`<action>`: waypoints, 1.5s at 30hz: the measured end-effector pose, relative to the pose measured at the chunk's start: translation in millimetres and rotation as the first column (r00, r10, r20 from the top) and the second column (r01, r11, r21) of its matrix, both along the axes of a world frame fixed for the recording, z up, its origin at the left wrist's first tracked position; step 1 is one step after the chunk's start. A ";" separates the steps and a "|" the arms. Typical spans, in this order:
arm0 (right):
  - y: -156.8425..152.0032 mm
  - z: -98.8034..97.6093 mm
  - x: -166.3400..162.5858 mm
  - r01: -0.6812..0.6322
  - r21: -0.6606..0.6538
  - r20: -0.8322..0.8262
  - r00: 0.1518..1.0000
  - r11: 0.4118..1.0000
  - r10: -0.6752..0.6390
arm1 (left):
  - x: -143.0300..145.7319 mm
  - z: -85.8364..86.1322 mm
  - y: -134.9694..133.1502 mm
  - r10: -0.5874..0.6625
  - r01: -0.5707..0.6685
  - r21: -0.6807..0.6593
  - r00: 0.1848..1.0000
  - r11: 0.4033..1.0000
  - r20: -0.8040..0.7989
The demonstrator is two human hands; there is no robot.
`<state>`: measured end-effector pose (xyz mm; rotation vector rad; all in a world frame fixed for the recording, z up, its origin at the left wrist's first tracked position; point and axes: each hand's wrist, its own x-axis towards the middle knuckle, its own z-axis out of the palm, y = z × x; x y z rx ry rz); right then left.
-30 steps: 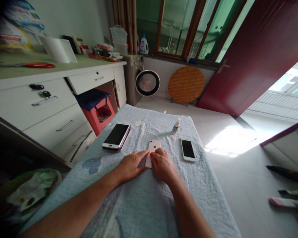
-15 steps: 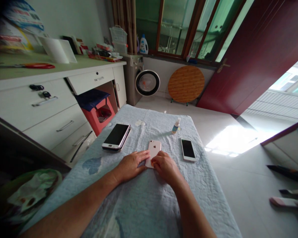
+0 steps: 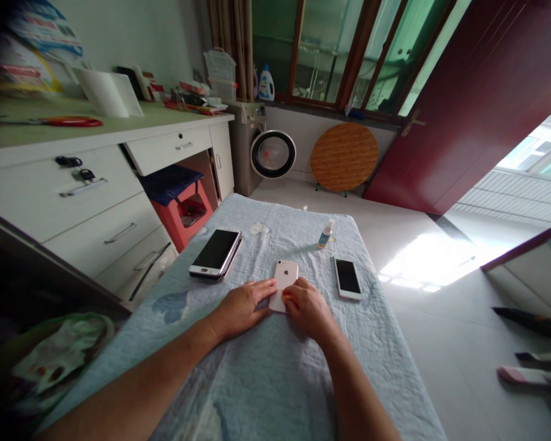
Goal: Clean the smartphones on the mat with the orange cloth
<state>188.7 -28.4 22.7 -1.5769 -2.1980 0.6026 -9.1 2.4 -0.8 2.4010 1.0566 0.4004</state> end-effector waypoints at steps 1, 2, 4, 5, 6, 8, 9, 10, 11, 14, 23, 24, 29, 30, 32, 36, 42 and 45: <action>-1.1 1.5 0.8 -0.018 -0.015 -0.024 1.000 1.000 0.017 | 0.1 0.0 0.0 0.000 0.000 -0.001 1.000 1.000 -0.002; -2.2 3.0 1.8 -0.037 -0.033 -0.045 0.998 0.999 0.035 | 0.1 0.0 0.0 0.001 -0.001 -0.001 1.000 1.000 -0.005; -4.2 6.1 4.0 -0.073 -0.071 -0.074 0.995 0.995 0.068 | 0.0 0.1 -0.1 0.002 -0.002 0.003 1.000 1.000 -0.008; -4.9 7.5 5.2 -0.090 -0.089 -0.083 0.993 0.992 0.083 | -0.1 0.1 -0.2 0.003 -0.003 0.006 1.000 1.000 -0.009; -5.5 8.7 6.4 -0.104 -0.105 -0.092 0.991 0.989 0.094 | -0.2 0.0 -0.3 0.004 -0.004 0.011 1.000 1.000 -0.009; -5.8 10.1 8.8 -0.118 -0.127 -0.101 0.989 0.985 0.105 | -0.3 -0.2 -0.4 0.003 -0.003 0.018 1.000 1.000 -0.010; -5.5 10.3 10.0 -0.110 -0.132 -0.097 0.990 0.985 0.098 | -0.2 -0.3 -0.4 0.002 -0.002 0.022 1.000 1.000 -0.012; -5.1 10.1 11.1 -0.093 -0.132 -0.084 0.993 0.987 0.082 | -0.2 -0.3 -0.4 0.002 -0.002 0.025 1.000 1.000 -0.016; -4.3 9.6 12.2 -0.065 -0.126 -0.064 0.996 0.990 0.057 | 0.0 -0.4 -0.4 0.003 -0.003 0.027 1.000 1.000 -0.020; -1.1 6.4 15.0 0.037 -0.085 -0.002 0.999 0.996 -0.037 | 0.2 -0.5 -0.4 0.005 -0.004 0.030 1.000 1.000 -0.031; 10.3 -11.8 14.2 0.226 0.056 0.011 0.974 0.972 -0.227 | 0.0 -0.5 -0.6 0.006 -0.005 0.040 1.000 0.999 -0.020; 11.2 -13.5 13.3 0.247 0.069 0.003 0.969 0.967 -0.248 | 0.1 -0.2 -0.7 0.007 -0.006 0.042 1.000 0.999 -0.019; 14.1 -15.7 8.4 0.328 0.106 -0.039 0.945 0.939 -0.326 | 0.3 1.8 -1.2 0.001 -0.001 0.050 1.000 0.999 -0.011; 14.5 -15.3 7.7 0.338 0.108 -0.043 0.941 0.935 -0.335 | 0.4 2.1 -1.2 0.000 0.001 0.052 1.000 0.999 -0.010; 15.0 -14.7 7.2 0.348 0.106 -0.042 0.937 0.931 -0.346 | 0.6 2.6 -1.1 -0.004 0.004 0.055 1.000 0.999 -0.008; 15.0 -12.7 8.9 0.308 0.100 0.004 0.951 0.946 -0.310 | 0.7 2.1 -0.6 0.001 -0.001 0.050 1.000 0.999 -0.004; 8.4 -2.3 9.6 0.235 0.068 0.089 0.966 0.970 -0.241 | -0.5 -0.3 -0.8 0.012 -0.011 0.035 1.000 0.999 -0.008; 4.0 3.1 8.2 0.207 0.043 0.123 0.970 0.977 -0.211 | -0.5 -1.1 -0.4 0.014 -0.014 0.031 1.000 0.999 -0.011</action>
